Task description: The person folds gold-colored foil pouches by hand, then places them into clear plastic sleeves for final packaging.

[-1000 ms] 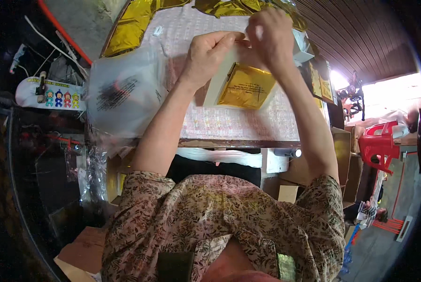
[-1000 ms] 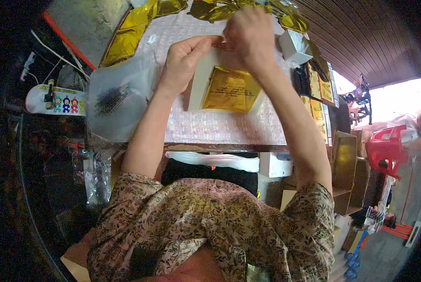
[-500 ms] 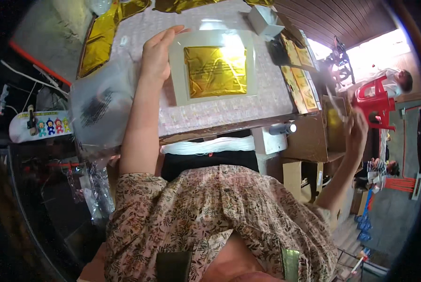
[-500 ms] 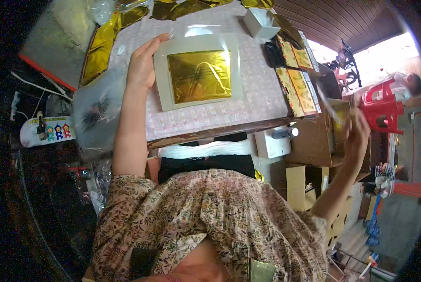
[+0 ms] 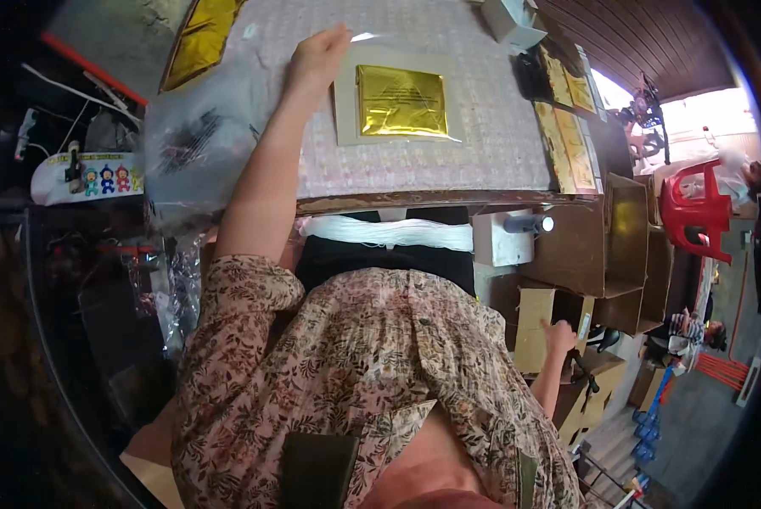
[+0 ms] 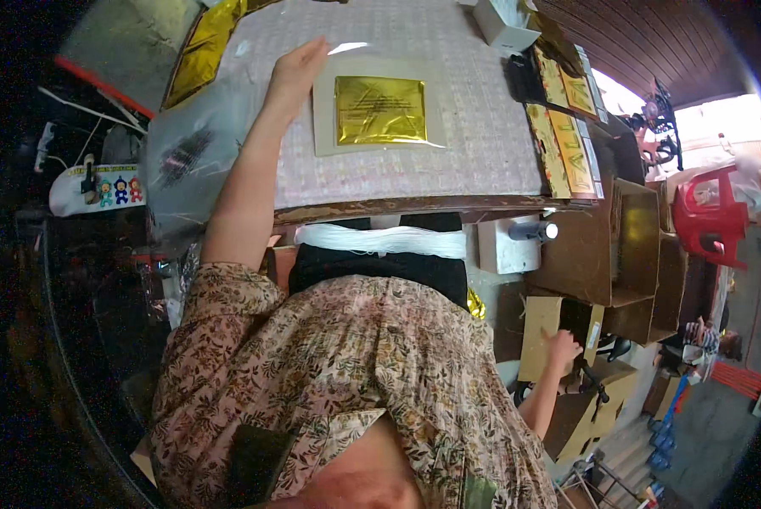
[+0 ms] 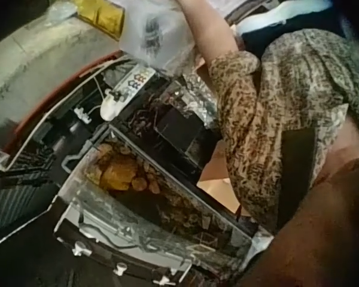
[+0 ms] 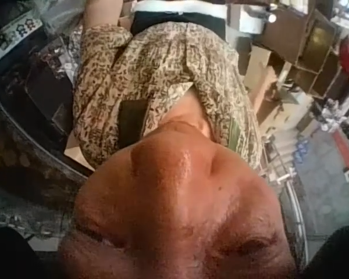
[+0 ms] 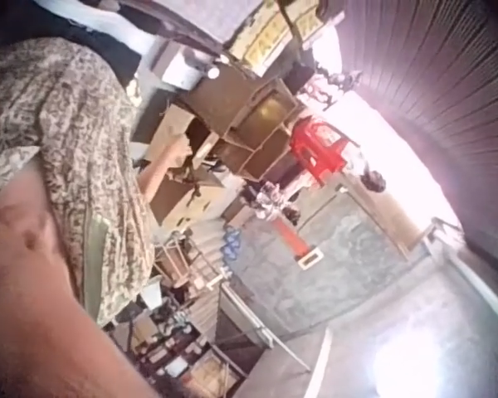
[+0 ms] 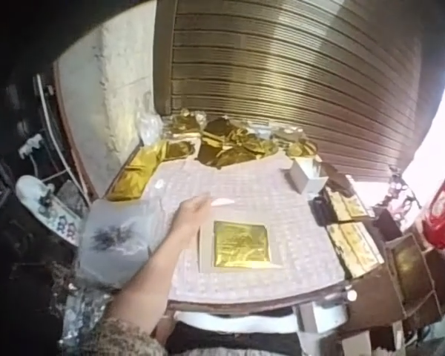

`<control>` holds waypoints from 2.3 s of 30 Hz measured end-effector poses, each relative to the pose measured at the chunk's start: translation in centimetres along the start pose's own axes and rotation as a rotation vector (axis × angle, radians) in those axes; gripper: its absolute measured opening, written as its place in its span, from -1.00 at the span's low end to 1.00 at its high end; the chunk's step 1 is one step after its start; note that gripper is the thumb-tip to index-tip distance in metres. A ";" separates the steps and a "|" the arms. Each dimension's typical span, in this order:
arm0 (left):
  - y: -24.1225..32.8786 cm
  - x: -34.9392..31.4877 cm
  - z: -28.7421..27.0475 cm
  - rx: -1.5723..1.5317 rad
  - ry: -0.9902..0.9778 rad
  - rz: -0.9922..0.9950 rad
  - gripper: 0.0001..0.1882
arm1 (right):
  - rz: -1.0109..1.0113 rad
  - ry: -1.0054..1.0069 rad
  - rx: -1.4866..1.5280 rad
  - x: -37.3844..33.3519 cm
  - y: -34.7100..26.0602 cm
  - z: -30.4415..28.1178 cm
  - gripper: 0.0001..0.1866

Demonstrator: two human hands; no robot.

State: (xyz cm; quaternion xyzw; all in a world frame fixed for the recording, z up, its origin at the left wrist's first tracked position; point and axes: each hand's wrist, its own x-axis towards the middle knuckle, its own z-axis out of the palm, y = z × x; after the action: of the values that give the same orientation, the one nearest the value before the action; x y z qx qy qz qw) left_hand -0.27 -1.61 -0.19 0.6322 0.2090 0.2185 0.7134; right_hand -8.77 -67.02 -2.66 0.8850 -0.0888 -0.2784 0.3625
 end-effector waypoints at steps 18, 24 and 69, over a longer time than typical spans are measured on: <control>-1.1 -7.1 2.2 1.227 -0.212 0.384 -0.15 | -1.306 1.017 0.673 0.4 -17.8 -32.4 -0.34; -1.2 -7.3 2.0 1.393 -0.191 0.464 -0.04 | -1.254 1.102 0.584 5.8 -25.2 -35.9 -0.28; 2.9 -8.7 3.5 0.914 -0.267 0.584 -0.61 | -1.153 0.821 2.004 15.6 -14.6 -50.1 -0.76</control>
State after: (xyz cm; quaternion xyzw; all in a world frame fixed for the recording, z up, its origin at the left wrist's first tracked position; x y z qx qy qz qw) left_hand -5.45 -9.15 3.31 0.9310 0.0065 0.2121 0.2970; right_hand 31.44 -32.40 9.77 0.7044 0.2618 0.0927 -0.6533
